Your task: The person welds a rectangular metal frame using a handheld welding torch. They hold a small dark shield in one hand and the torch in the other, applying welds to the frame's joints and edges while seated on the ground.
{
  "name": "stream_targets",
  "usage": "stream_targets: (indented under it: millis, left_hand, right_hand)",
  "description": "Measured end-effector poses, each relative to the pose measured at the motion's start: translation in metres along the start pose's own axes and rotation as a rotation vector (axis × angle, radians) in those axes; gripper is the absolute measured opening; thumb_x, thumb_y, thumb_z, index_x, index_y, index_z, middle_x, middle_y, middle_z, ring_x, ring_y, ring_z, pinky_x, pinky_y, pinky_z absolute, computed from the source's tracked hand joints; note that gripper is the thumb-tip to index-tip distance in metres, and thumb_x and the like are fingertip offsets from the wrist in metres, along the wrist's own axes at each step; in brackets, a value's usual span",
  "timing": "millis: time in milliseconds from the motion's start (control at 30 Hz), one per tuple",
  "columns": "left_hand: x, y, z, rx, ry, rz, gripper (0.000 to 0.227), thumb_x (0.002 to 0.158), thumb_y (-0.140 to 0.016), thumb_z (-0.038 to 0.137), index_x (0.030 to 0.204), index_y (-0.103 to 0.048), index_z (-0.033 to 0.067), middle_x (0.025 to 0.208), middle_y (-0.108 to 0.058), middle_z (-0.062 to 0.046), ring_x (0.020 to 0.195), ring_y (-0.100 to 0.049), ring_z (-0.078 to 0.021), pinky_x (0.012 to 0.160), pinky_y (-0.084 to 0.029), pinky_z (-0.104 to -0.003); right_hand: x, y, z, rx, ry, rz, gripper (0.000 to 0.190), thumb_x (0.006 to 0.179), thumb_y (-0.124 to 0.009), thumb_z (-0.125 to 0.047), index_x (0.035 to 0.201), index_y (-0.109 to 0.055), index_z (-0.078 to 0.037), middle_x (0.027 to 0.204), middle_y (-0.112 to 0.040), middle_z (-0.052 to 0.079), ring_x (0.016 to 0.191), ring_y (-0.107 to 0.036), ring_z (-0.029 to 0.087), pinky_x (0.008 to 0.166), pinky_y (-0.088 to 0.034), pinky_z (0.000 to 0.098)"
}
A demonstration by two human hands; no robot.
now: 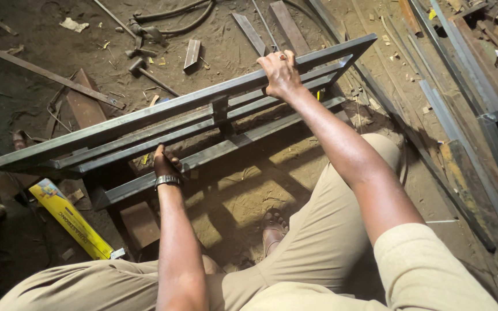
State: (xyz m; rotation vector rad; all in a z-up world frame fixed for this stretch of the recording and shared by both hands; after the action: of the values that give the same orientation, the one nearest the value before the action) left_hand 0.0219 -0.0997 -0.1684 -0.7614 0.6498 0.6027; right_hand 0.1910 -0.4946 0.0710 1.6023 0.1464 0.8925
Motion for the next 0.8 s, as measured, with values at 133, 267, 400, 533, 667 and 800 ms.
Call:
stream_targets:
  millis: [133, 267, 400, 533, 667, 800]
  left_hand:
    - [-0.005, 0.001, 0.0, -0.012, -0.048, -0.038, 0.04, 0.101, -0.058, 0.041, 0.07, -0.045, 0.0206, 0.055, -0.039, 0.005, 0.041, -0.038, -0.0103, 0.038, -0.028, -0.024]
    - [-0.012, -0.005, 0.001, 0.022, 0.009, -0.054, 0.033, 0.102, -0.055, 0.043, 0.088, -0.053, 0.0136, 0.082, -0.07, -0.008, 0.044, -0.04, -0.0075, 0.041, -0.031, -0.02]
    - [-0.008, -0.009, 0.0, 0.071, 0.098, -0.054, 0.041, 0.099, -0.052, 0.049, 0.105, -0.06, 0.0092, 0.108, -0.076, -0.016, 0.045, -0.042, -0.0084, 0.04, -0.034, -0.023]
    - [0.003, -0.003, -0.003, 0.083, 0.066, -0.035, 0.042, 0.099, -0.058, 0.054, 0.109, -0.057, 0.0125, 0.1, -0.07, -0.011, 0.045, -0.041, -0.0094, 0.04, -0.032, -0.024]
    - [0.009, 0.0, 0.0, 0.108, 0.077, -0.04, 0.046, 0.098, -0.058, 0.056, 0.113, -0.059, 0.0123, 0.092, -0.072, -0.008, 0.047, -0.042, -0.0088, 0.042, -0.034, -0.022]
    - [0.002, -0.005, -0.003, 0.114, 0.072, -0.079, 0.044, 0.097, -0.061, 0.054, 0.113, -0.062, 0.0124, 0.084, -0.07, -0.006, 0.05, -0.043, -0.0077, 0.044, -0.035, -0.021]
  right_hand:
    - [0.002, -0.009, 0.002, 0.015, -0.044, -0.114, 0.082, 0.052, -0.087, -0.002, 0.13, -0.061, -0.007, 0.113, -0.065, 0.014, 0.114, -0.061, 0.033, 0.105, -0.033, 0.0543]
    - [0.007, -0.002, -0.006, -0.014, -0.084, -0.244, 0.104, 0.049, -0.096, -0.016, 0.143, -0.052, -0.013, 0.127, -0.057, 0.015, 0.125, -0.051, 0.035, 0.111, -0.026, 0.059]
    - [0.023, 0.05, -0.026, -0.027, -0.173, -0.409, 0.125, 0.051, -0.1, -0.035, 0.157, -0.036, -0.019, 0.144, -0.044, 0.015, 0.135, -0.04, 0.033, 0.117, -0.019, 0.0567]
    - [0.038, 0.14, -0.02, 0.079, -0.315, -0.46, 0.123, 0.061, -0.096, -0.042, 0.158, -0.026, -0.014, 0.152, -0.035, 0.017, 0.141, -0.034, 0.033, 0.119, -0.024, 0.0477]
    - [-0.049, 0.245, 0.026, 0.262, -0.211, 0.112, 0.082, 0.084, -0.094, -0.023, 0.15, -0.051, -0.001, 0.144, -0.059, 0.02, 0.133, -0.058, 0.034, 0.117, -0.047, 0.0422]
    - [-0.221, 0.23, 0.048, 0.33, -0.729, 0.543, 0.03, 0.1, -0.08, -0.011, 0.123, -0.065, -0.002, 0.096, -0.067, 0.004, 0.087, -0.065, 0.014, 0.077, -0.056, 0.0294]
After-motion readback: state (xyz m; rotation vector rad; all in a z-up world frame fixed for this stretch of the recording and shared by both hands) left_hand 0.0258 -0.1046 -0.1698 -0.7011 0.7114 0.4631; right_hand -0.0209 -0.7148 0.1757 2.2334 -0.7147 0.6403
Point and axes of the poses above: each hand's wrist, its own x-axis towards the middle knuckle, its own y-axis out of the back of the hand, z = x × y, the point moved 3 cm from there along x, towards the middle knuckle
